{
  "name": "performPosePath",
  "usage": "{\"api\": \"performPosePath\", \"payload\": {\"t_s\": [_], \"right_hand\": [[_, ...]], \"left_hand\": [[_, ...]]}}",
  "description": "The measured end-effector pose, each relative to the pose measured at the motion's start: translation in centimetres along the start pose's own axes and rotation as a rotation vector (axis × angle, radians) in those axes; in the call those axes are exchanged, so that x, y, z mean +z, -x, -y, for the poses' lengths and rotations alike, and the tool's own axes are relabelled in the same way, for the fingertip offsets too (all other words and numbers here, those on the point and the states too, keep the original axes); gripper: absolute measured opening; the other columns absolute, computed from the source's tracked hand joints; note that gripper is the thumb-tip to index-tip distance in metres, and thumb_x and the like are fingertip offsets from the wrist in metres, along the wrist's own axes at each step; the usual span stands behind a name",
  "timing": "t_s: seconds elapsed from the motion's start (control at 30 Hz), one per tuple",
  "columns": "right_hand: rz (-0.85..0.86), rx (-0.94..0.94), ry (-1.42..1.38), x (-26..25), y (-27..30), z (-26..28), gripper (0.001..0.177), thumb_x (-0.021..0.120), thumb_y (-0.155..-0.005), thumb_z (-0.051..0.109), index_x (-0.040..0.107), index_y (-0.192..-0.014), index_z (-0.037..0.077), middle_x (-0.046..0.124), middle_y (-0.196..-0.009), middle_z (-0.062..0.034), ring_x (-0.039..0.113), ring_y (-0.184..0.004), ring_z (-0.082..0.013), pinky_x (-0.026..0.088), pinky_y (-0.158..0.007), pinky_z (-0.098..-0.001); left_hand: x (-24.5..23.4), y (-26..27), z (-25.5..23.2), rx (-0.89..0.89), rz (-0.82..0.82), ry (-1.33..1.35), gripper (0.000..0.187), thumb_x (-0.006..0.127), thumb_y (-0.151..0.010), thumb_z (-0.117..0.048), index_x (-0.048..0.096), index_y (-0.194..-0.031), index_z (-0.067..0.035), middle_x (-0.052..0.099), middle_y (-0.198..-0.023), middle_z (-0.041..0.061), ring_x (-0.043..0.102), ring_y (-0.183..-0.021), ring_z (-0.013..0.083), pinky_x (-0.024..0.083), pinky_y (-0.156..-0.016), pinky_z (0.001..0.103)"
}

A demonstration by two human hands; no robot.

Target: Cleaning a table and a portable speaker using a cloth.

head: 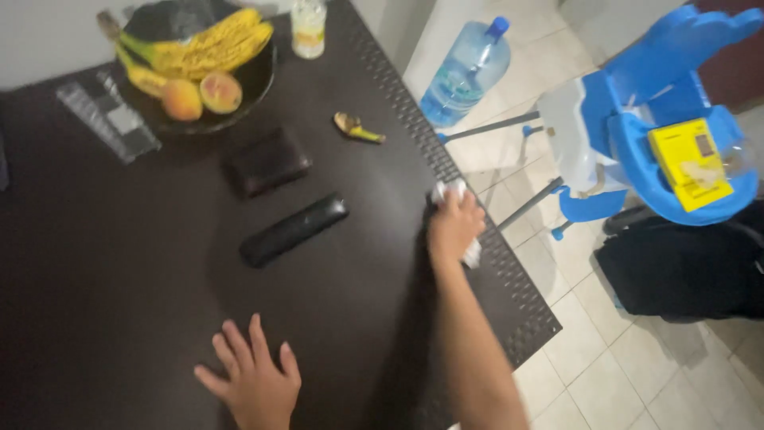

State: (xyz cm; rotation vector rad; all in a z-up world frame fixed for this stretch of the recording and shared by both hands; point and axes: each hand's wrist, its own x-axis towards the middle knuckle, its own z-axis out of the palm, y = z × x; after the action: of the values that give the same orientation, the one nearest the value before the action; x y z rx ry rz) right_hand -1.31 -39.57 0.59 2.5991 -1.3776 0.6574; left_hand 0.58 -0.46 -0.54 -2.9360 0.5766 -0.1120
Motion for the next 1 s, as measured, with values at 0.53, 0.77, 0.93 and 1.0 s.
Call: {"api": "performPosePath", "payload": {"t_s": [0.53,0.77,0.93,1.0], "right_hand": [[0.233,-0.504,-0.352,-8.2,22.1,0.4,0.037,0.067,-0.085,0.016,0.075,-0.12,0.024,0.07,-0.122,-0.0094,0.068,-0.1,-0.0275,0.046,-0.076,-0.0487],[0.046,-0.299,-0.202,-0.2,-0.3,7.7,0.028,0.062,-0.091,0.01,0.071,-0.116,0.015,0.066,-0.122,-0.0135,0.059,-0.095,-0.0371,0.045,-0.082,-0.0494],[0.006,-0.289,-0.375,0.7,0.7,7.0,0.026,0.065,-0.089,0.014,0.072,-0.113,0.023,0.068,-0.123,-0.0076,0.061,-0.106,-0.0363,0.045,-0.089,-0.049],[0.055,-0.413,-0.188,-1.5,5.6,5.0,0.038,0.059,-0.093,0.009,0.064,-0.131,0.01,0.061,-0.129,-0.0198,0.057,-0.117,-0.0419,0.04,-0.102,-0.0615]], "left_hand": [[0.3,0.0,0.3,-0.042,0.136,-0.018,0.072,0.054,-0.085,-0.057,0.054,-0.149,-0.025,0.044,-0.159,0.017,0.035,-0.151,0.0343,0.016,-0.117,0.074],[0.9,-0.6,0.3,-0.036,0.191,0.008,0.073,0.054,-0.083,-0.056,0.052,-0.149,-0.027,0.041,-0.161,0.017,0.034,-0.148,0.0341,0.02,-0.114,0.076],[0.0,0.2,1.0,-0.028,0.149,0.081,0.072,0.056,-0.083,-0.053,0.051,-0.149,-0.024,0.044,-0.157,0.018,0.036,-0.148,0.035,0.02,-0.116,0.077],[0.0,1.1,1.2,-0.012,0.054,0.156,0.07,0.057,-0.085,-0.051,0.052,-0.148,-0.02,0.047,-0.156,0.02,0.039,-0.148,0.037,0.015,-0.117,0.076]]}}
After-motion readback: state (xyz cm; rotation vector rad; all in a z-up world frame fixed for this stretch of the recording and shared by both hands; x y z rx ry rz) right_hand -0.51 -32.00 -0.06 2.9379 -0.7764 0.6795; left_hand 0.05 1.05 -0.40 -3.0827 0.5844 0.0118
